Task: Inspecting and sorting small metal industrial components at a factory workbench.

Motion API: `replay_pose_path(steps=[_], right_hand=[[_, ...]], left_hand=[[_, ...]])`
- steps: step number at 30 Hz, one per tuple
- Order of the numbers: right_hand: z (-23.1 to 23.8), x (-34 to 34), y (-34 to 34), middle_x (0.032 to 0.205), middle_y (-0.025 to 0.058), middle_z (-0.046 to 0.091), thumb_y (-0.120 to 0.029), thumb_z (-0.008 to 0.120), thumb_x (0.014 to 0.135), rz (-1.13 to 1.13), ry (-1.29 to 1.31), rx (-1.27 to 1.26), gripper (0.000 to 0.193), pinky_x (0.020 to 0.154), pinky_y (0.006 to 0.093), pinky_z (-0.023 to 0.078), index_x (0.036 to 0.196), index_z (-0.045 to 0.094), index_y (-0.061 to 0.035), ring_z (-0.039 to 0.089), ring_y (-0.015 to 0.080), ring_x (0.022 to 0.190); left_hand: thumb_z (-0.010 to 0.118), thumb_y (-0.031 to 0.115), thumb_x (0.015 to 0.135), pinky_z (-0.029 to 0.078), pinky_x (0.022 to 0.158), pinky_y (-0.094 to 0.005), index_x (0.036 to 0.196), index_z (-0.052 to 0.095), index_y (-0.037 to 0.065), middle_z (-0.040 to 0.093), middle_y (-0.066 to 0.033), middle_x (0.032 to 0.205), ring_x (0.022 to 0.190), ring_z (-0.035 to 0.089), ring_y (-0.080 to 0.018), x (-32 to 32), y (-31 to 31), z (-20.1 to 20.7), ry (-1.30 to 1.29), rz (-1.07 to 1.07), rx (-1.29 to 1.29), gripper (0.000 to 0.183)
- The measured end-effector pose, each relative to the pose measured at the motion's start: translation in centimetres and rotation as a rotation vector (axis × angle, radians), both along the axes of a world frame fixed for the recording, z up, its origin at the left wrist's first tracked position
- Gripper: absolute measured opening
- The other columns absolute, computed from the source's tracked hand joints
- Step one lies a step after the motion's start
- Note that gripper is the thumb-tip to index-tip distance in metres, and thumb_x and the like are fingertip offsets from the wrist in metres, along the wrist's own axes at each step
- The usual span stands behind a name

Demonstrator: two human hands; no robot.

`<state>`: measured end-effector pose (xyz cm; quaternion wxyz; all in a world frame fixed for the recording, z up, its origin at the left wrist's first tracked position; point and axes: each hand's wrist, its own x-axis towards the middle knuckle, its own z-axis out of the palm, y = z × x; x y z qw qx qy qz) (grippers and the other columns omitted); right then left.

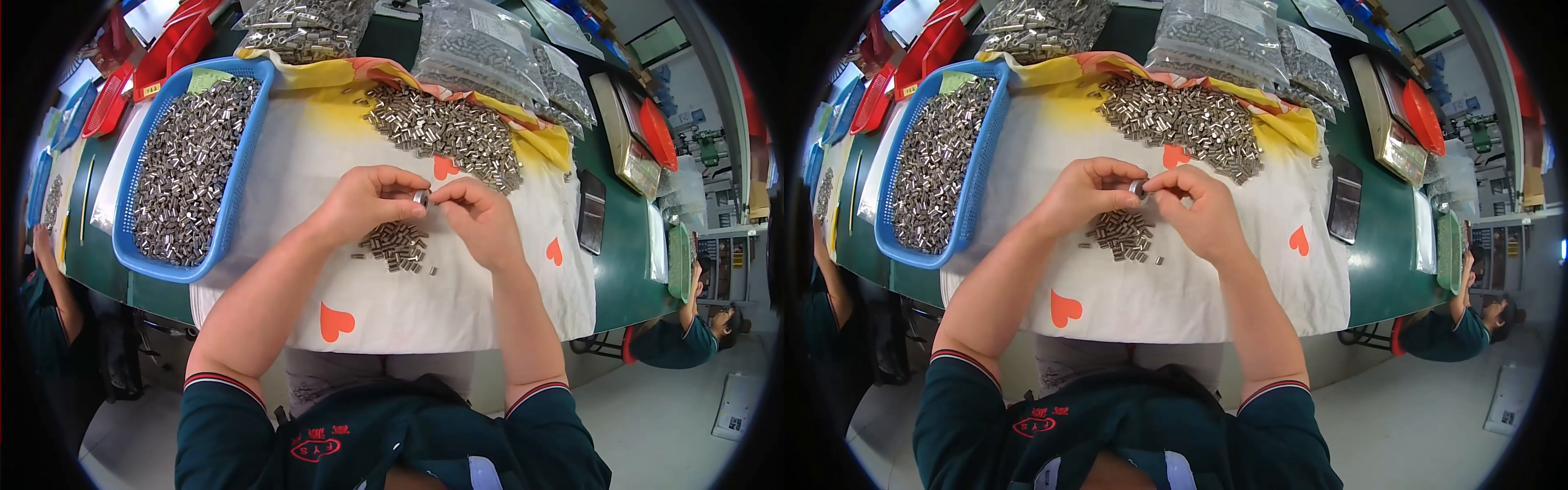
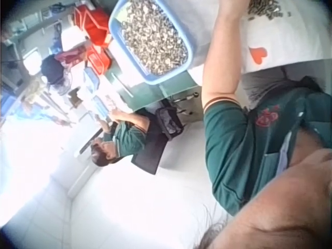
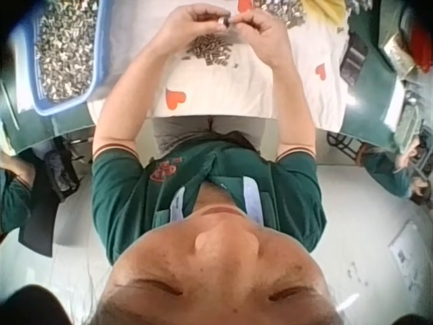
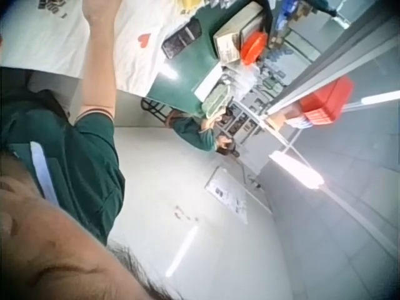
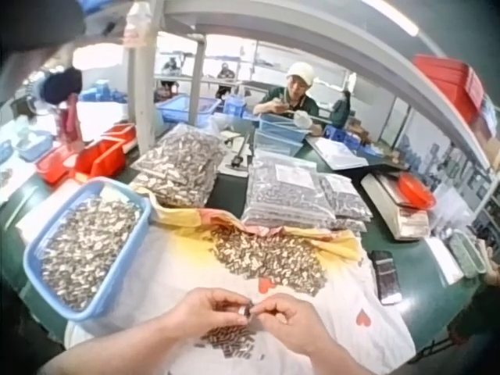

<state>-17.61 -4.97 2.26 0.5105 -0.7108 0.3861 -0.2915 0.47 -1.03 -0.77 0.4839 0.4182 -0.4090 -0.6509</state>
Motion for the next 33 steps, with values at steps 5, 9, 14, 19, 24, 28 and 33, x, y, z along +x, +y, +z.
replay_pose_path(steps=[5,9,14,19,24,28,33], right_hand=[[-0.7,0.3,0.2,0.075,0.0017,0.059,-0.003,0.058,0.072,-0.015,-0.029,0.022,0.008,0.064,0.0227,0.044,0.080,0.059,-0.0005,0.052,0.0084,0.068],[-0.6,0.2,0.3,0.072,0.0024,0.060,-0.003,0.059,0.071,-0.027,0.008,0.019,0.008,0.061,0.0229,0.045,0.079,0.059,-0.0006,0.053,0.0089,0.066],[0.2,0.6,1.1,0.076,0.0006,0.058,0.001,0.059,0.073,-0.031,0.164,-0.195,0.009,0.065,0.0206,0.043,0.081,0.059,-0.0004,0.053,0.0067,0.071],[-0.7,-0.4,-0.4,0.065,0.0013,0.057,-0.007,0.066,0.069,-0.015,0.012,0.161,0.016,0.057,0.0238,0.044,0.082,0.058,-0.0030,0.055,0.0105,0.061],[-0.5,-1.1,-2.8,0.068,0.0007,0.056,-0.006,0.064,0.073,-0.097,0.293,0.003,0.016,0.058,0.0221,0.041,0.088,0.059,-0.0037,0.050,0.0075,0.063],[-1.8,-0.5,-6.1,0.075,0.0093,0.059,-0.014,0.064,0.071,-0.211,0.593,-0.734,0.018,0.066,0.0343,0.044,0.086,0.059,-0.0047,0.056,0.0255,0.072],[-2.6,-0.2,-5.4,0.077,0.0102,0.058,-0.010,0.059,0.072,-0.130,0.667,-0.786,0.010,0.066,0.0361,0.044,0.080,0.060,-0.0039,0.055,0.0267,0.074]], left_hand=[[0.067,0.003,0.073,0.048,0.069,-0.0201,0.102,0.059,-0.002,0.061,-0.0030,0.083,0.075,0.056,-0.0068,-0.1,0.0,-0.2,-0.001,-0.016,-0.026,0.031],[0.068,0.004,0.073,0.048,0.068,-0.0198,0.101,0.059,-0.003,0.061,-0.0030,0.082,0.074,0.056,-0.0065,0.1,0.0,-0.2,-0.056,-0.036,-0.011,0.030],[0.068,0.004,0.072,0.047,0.067,-0.0194,0.099,0.061,-0.002,0.062,-0.0043,0.082,0.075,0.058,-0.0072,-0.3,0.2,-0.3,-0.170,0.024,-0.019,0.029],[0.068,0.005,0.072,0.048,0.069,-0.0204,0.099,0.061,-0.002,0.062,-0.0046,0.083,0.076,0.058,-0.0080,-0.1,0.2,0.5,-0.116,-0.067,-0.003,0.028],[0.068,0.005,0.072,0.048,0.069,-0.0212,0.098,0.061,-0.001,0.063,-0.0040,0.083,0.076,0.058,-0.0072,-0.1,0.4,0.3,-0.174,-0.084,-0.033,0.028],[0.069,0.005,0.072,0.047,0.068,-0.0207,0.098,0.061,-0.001,0.062,-0.0024,0.082,0.073,0.057,-0.0062,-0.1,0.5,0.7,-0.218,-0.187,-0.060,0.028],[0.070,0.007,0.071,0.046,0.066,-0.0204,0.097,0.062,0.000,0.061,-0.0007,0.079,0.069,0.055,-0.0055,0.2,0.3,0.6,-0.124,-0.095,-0.039,0.029]])
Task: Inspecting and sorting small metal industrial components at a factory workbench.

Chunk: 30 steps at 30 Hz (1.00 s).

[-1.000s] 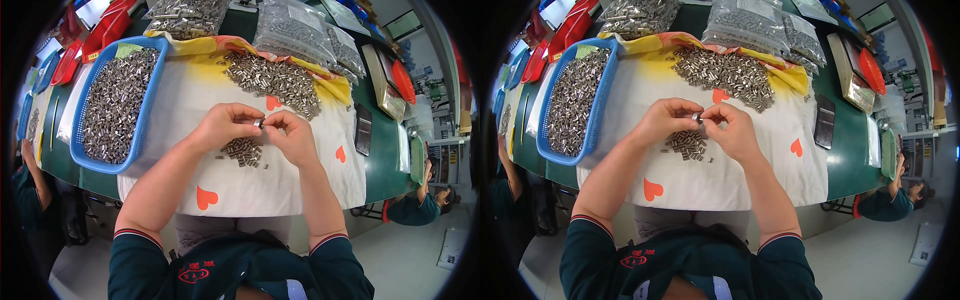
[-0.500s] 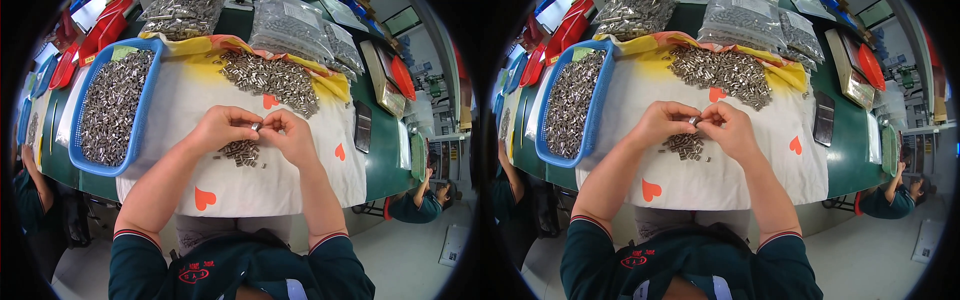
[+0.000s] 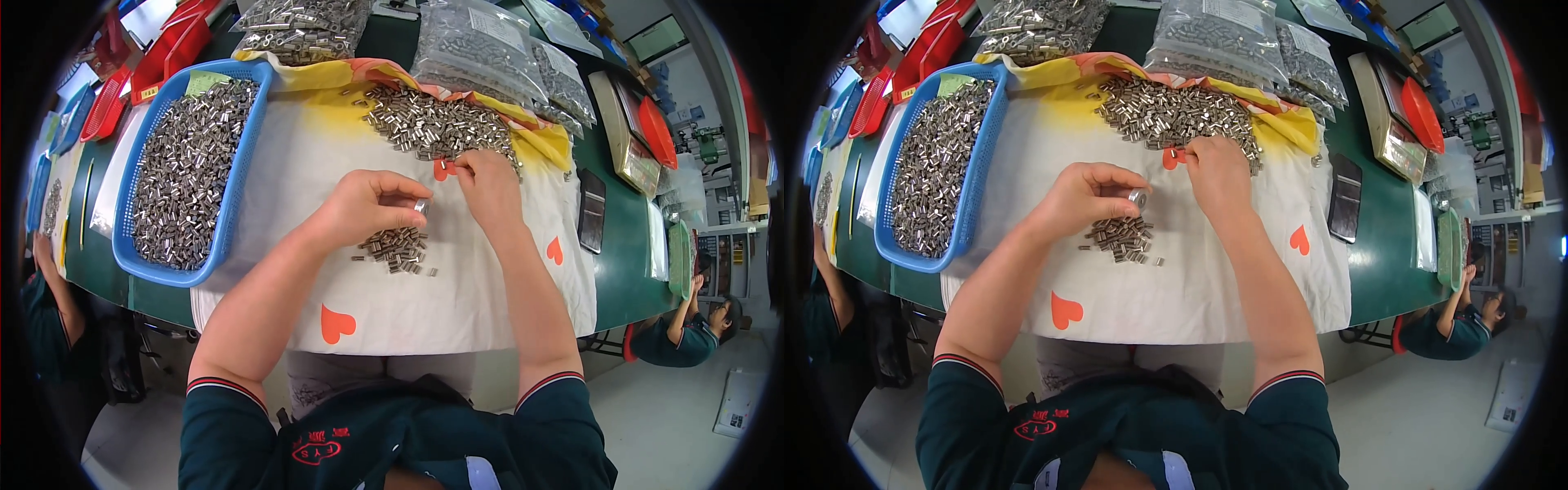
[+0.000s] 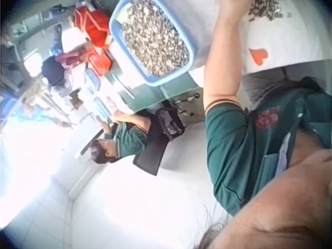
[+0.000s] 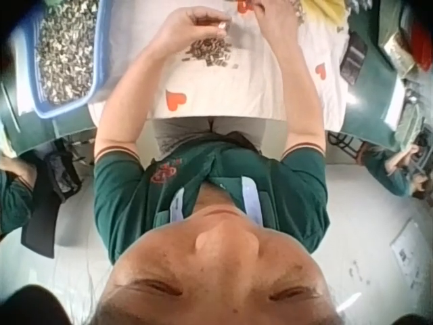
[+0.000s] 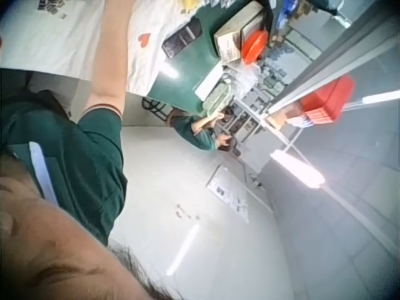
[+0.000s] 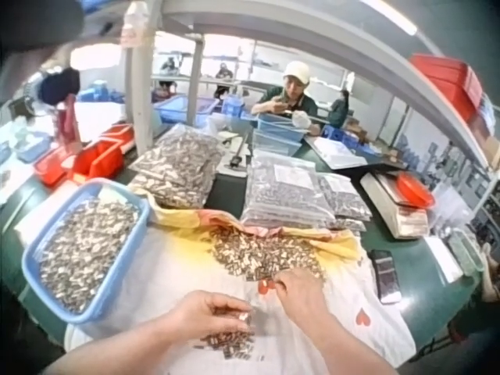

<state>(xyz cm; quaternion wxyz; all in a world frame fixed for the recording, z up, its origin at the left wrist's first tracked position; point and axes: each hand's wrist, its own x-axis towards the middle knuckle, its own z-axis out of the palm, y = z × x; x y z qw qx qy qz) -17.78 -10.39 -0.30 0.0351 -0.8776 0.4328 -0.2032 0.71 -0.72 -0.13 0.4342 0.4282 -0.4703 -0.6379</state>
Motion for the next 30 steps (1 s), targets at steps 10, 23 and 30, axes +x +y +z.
replay_pose_path(steps=[10,23,30], right_hand=[[1.2,0.0,1.2,0.073,0.0102,0.057,-0.011,0.059,0.073,0.004,-0.030,-0.009,0.006,0.066,0.0379,0.044,0.073,0.059,-0.0044,0.054,0.0273,0.072],[2.4,0.8,3.9,0.069,0.0082,0.060,-0.010,0.061,0.071,-0.067,-0.420,0.480,0.009,0.060,0.0282,0.046,0.074,0.058,-0.0019,0.057,0.0174,0.065],[2.8,0.5,5.5,0.073,0.0011,0.058,0.001,0.061,0.071,0.141,-0.602,0.695,0.007,0.062,0.0214,0.042,0.078,0.059,-0.0023,0.052,0.0078,0.067]], left_hand=[[0.074,0.012,0.067,0.045,0.063,-0.0211,0.095,0.064,0.003,0.060,-0.0001,0.073,0.067,0.052,-0.0055,-0.3,0.5,0.0,-0.210,-0.145,-0.055,0.031],[0.066,0.004,0.074,0.047,0.070,-0.0207,0.103,0.059,-0.001,0.061,-0.0031,0.086,0.078,0.057,-0.0071,-0.1,-0.2,-0.3,0.125,0.036,0.050,0.029],[0.064,0.002,0.075,0.048,0.069,-0.0203,0.105,0.057,-0.001,0.060,-0.0015,0.082,0.076,0.057,-0.0070,-0.1,-0.3,-0.8,0.177,0.077,0.046,0.031]])
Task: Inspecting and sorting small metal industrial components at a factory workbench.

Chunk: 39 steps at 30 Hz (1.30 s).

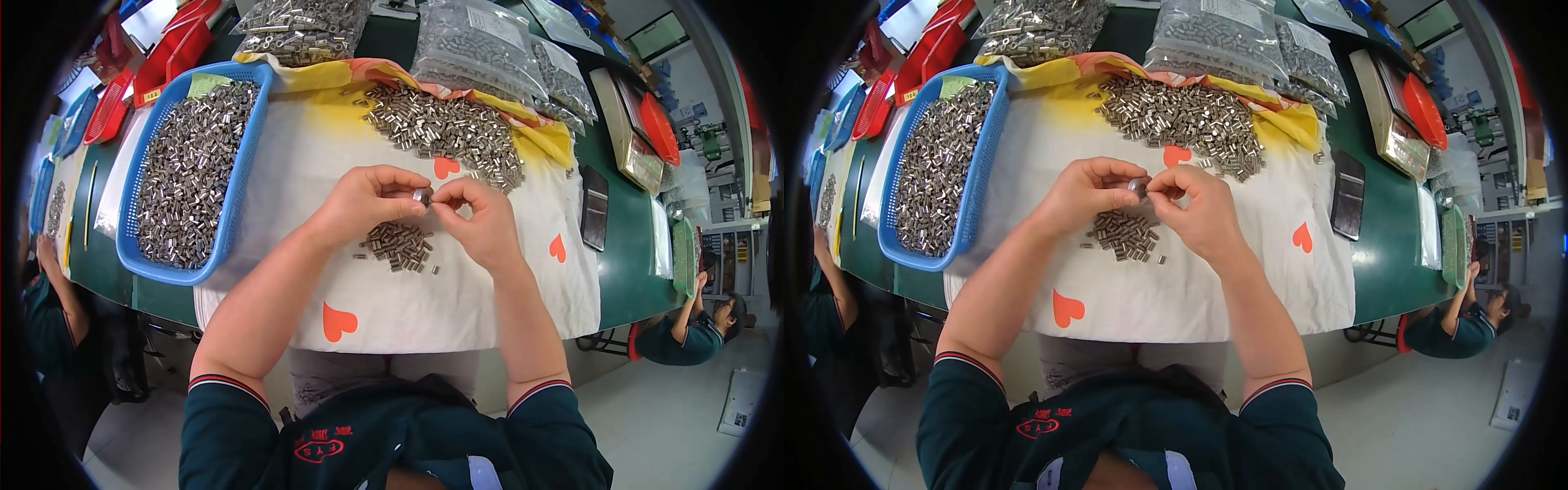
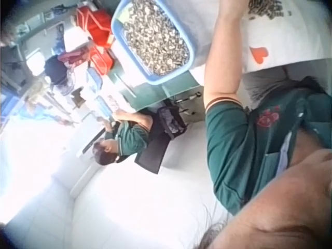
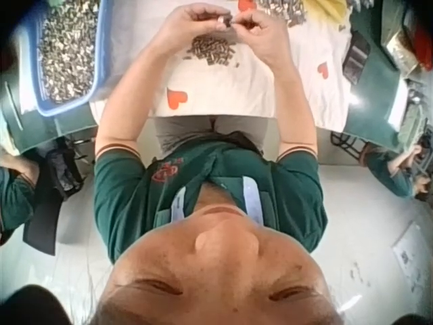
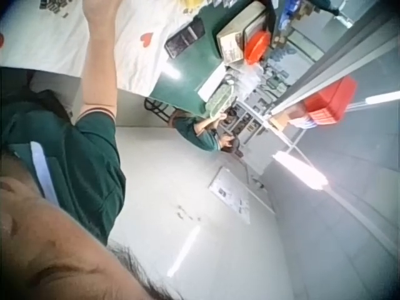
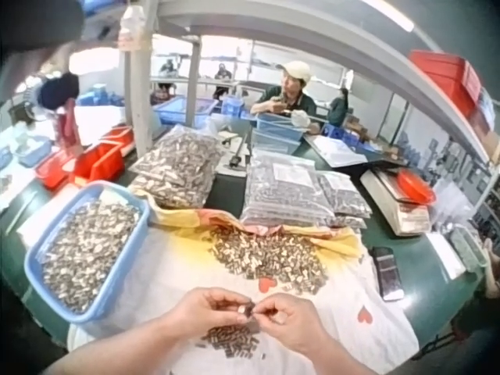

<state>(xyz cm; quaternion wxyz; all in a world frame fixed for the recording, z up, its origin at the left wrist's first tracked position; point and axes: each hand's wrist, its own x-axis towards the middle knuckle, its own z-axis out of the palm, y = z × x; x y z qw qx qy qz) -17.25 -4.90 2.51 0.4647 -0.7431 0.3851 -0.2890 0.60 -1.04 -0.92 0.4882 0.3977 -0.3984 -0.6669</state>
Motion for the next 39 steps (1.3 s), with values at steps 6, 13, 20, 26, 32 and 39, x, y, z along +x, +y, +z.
replay_pose_path(steps=[6,13,20,26,32,39], right_hand=[[0.3,0.1,0.5,0.074,0.0030,0.059,0.001,0.060,0.071,0.001,0.045,-0.098,0.008,0.062,0.0225,0.043,0.078,0.059,-0.0019,0.054,0.0096,0.067],[-1.0,0.4,0.8,0.073,0.0081,0.058,-0.003,0.060,0.069,-0.014,0.147,-0.558,0.010,0.060,0.0295,0.045,0.078,0.057,-0.0025,0.056,0.0213,0.068],[-0.6,-0.3,0.2,0.076,0.0073,0.061,-0.008,0.062,0.072,0.012,0.089,-0.101,0.015,0.060,0.0271,0.046,0.086,0.060,-0.0014,0.057,0.0174,0.063],[-2.6,-2.0,-4.3,0.074,0.0090,0.059,-0.012,0.063,0.071,-0.336,0.340,-0.356,0.016,0.063,0.0323,0.045,0.085,0.060,-0.0039,0.056,0.0217,0.068],[-3.5,-1.6,-4.4,0.071,0.0088,0.057,-0.013,0.063,0.071,-0.353,0.443,-0.559,0.013,0.066,0.0358,0.043,0.080,0.060,-0.0044,0.054,0.0245,0.072],[-0.7,-0.6,-0.7,0.073,0.0060,0.058,-0.006,0.060,0.072,-0.053,0.061,-0.088,0.007,0.058,0.0255,0.045,0.078,0.060,-0.0020,0.057,0.0132,0.065]], left_hand=[[0.066,0.002,0.074,0.047,0.067,-0.0194,0.102,0.059,-0.002,0.060,-0.0008,0.080,0.074,0.056,-0.0058,-0.3,0.0,0.0,-0.062,0.008,-0.012,0.029],[0.068,0.003,0.073,0.047,0.066,-0.0193,0.101,0.060,-0.001,0.061,-0.0016,0.081,0.073,0.057,-0.0062,-0.6,0.3,0.2,-0.245,0.045,-0.019,0.029],[0.068,0.004,0.072,0.048,0.067,-0.0201,0.100,0.061,-0.001,0.062,-0.0027,0.081,0.073,0.056,-0.0061,-0.4,0.3,-0.1,-0.260,0.000,-0.014,0.029],[0.065,-0.002,0.074,0.048,0.067,-0.0191,0.102,0.059,-0.002,0.060,-0.0015,0.082,0.074,0.057,-0.0060,-0.9,0.1,0.4,-0.330,-0.023,-0.033,0.029],[0.067,0.004,0.073,0.047,0.069,-0.0196,0.100,0.060,-0.001,0.061,-0.0019,0.083,0.075,0.055,-0.0054,-0.5,0.2,0.3,-0.248,-0.004,-0.016,0.028],[0.064,0.001,0.075,0.047,0.069,-0.0200,0.103,0.058,-0.002,0.059,-0.0015,0.085,0.076,0.055,-0.0063,-0.3,0.1,0.4,-0.106,0.041,-0.011,0.028]])
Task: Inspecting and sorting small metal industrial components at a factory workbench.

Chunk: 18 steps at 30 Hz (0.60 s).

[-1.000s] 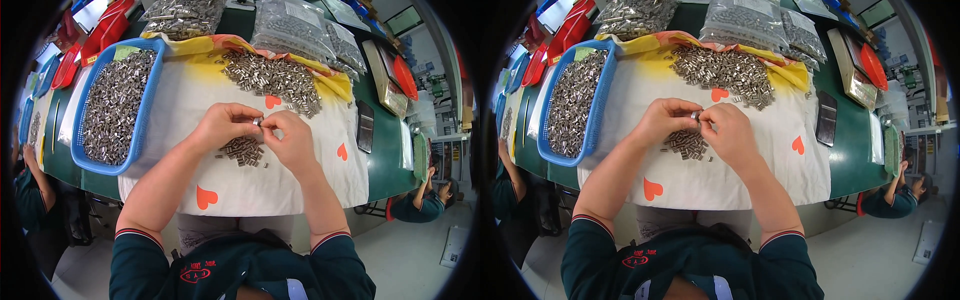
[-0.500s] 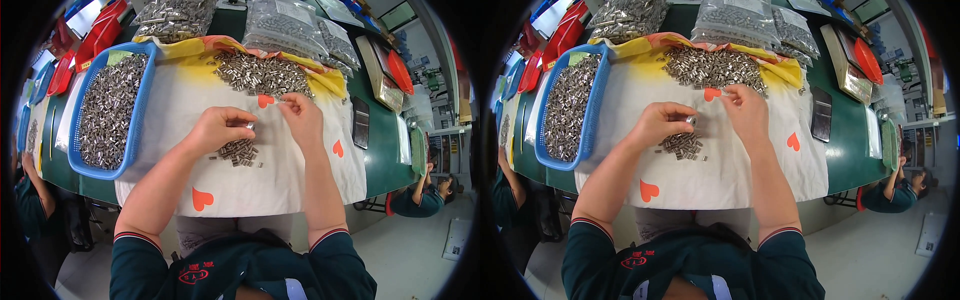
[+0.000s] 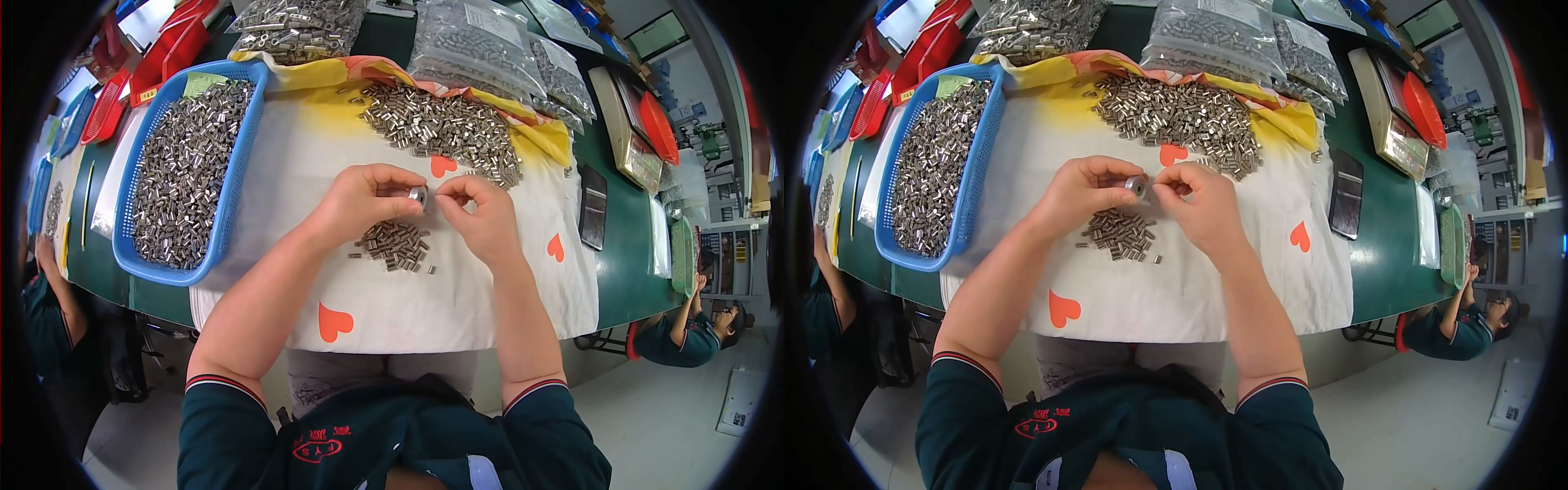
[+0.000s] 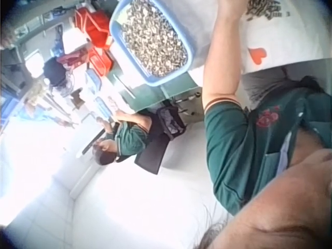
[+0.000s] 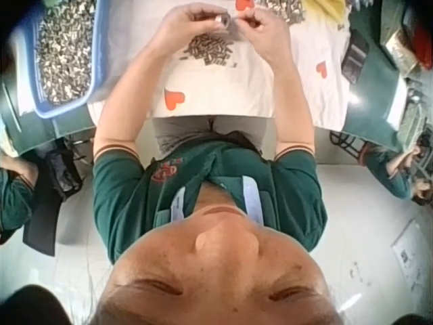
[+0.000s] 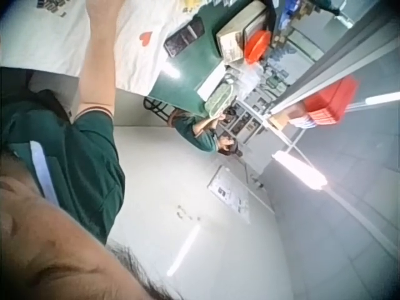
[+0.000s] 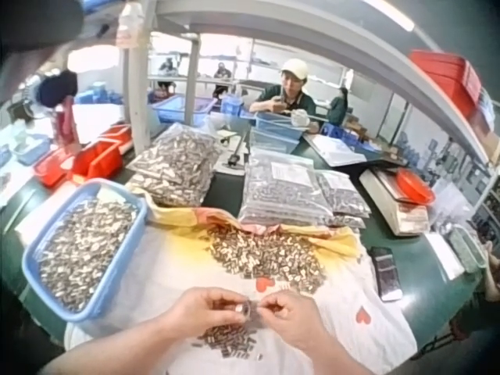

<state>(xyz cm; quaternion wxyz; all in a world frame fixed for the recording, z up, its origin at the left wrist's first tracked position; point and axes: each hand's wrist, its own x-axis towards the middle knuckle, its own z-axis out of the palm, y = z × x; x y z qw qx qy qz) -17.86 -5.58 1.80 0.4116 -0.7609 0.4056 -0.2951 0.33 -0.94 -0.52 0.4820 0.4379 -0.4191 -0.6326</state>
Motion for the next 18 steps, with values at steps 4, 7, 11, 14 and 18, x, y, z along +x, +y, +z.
replay_pose_path(steps=[4,7,11,14,18], right_hand=[[-0.9,0.0,-0.5,0.073,0.0067,0.058,-0.007,0.060,0.072,-0.084,0.060,-0.113,0.008,0.058,0.0268,0.046,0.078,0.059,-0.0010,0.057,0.0153,0.065],[-0.7,-0.5,-0.6,0.072,0.0073,0.057,-0.006,0.059,0.072,-0.050,0.100,-0.158,0.008,0.057,0.0270,0.046,0.077,0.059,-0.0017,0.056,0.0163,0.063],[0.7,-1.5,-0.1,0.072,0.0062,0.057,-0.006,0.060,0.071,0.010,0.210,-0.138,0.007,0.059,0.0258,0.045,0.077,0.059,-0.0019,0.055,0.0149,0.064],[1.5,-2.5,1.3,0.073,0.0055,0.057,-0.004,0.060,0.071,0.107,0.312,-0.116,0.007,0.059,0.0241,0.044,0.078,0.059,-0.0011,0.054,0.0130,0.064],[0.9,-3.5,3.5,0.073,0.0069,0.057,-0.004,0.060,0.072,0.141,0.319,-0.108,0.007,0.059,0.0275,0.045,0.078,0.060,-0.0023,0.055,0.0180,0.069]], left_hand=[[0.064,0.001,0.075,0.047,0.069,-0.0198,0.102,0.058,-0.001,0.060,-0.0017,0.086,0.076,0.055,-0.0062,-0.1,0.0,-0.4,-0.001,0.005,-0.008,0.028],[0.064,0.001,0.075,0.047,0.069,-0.0196,0.102,0.058,-0.001,0.060,-0.0017,0.086,0.076,0.055,-0.0060,-0.2,-0.2,-0.7,0.002,-0.011,-0.020,0.028],[0.065,0.002,0.075,0.047,0.069,-0.0194,0.102,0.059,-0.001,0.059,-0.0007,0.084,0.076,0.054,-0.0053,-0.2,-0.2,-0.7,-0.036,-0.007,-0.029,0.028],[0.065,0.003,0.075,0.046,0.068,-0.0194,0.102,0.059,-0.001,0.059,-0.0004,0.083,0.075,0.054,-0.0049,0.1,-0.1,-0.7,-0.056,0.007,-0.016,0.028],[0.061,-0.003,0.076,0.048,0.074,-0.0225,0.104,0.057,-0.003,0.061,-0.0047,0.092,0.081,0.058,-0.0093,0.0,-0.4,-0.5,-0.114,-0.021,-0.015,0.028]])
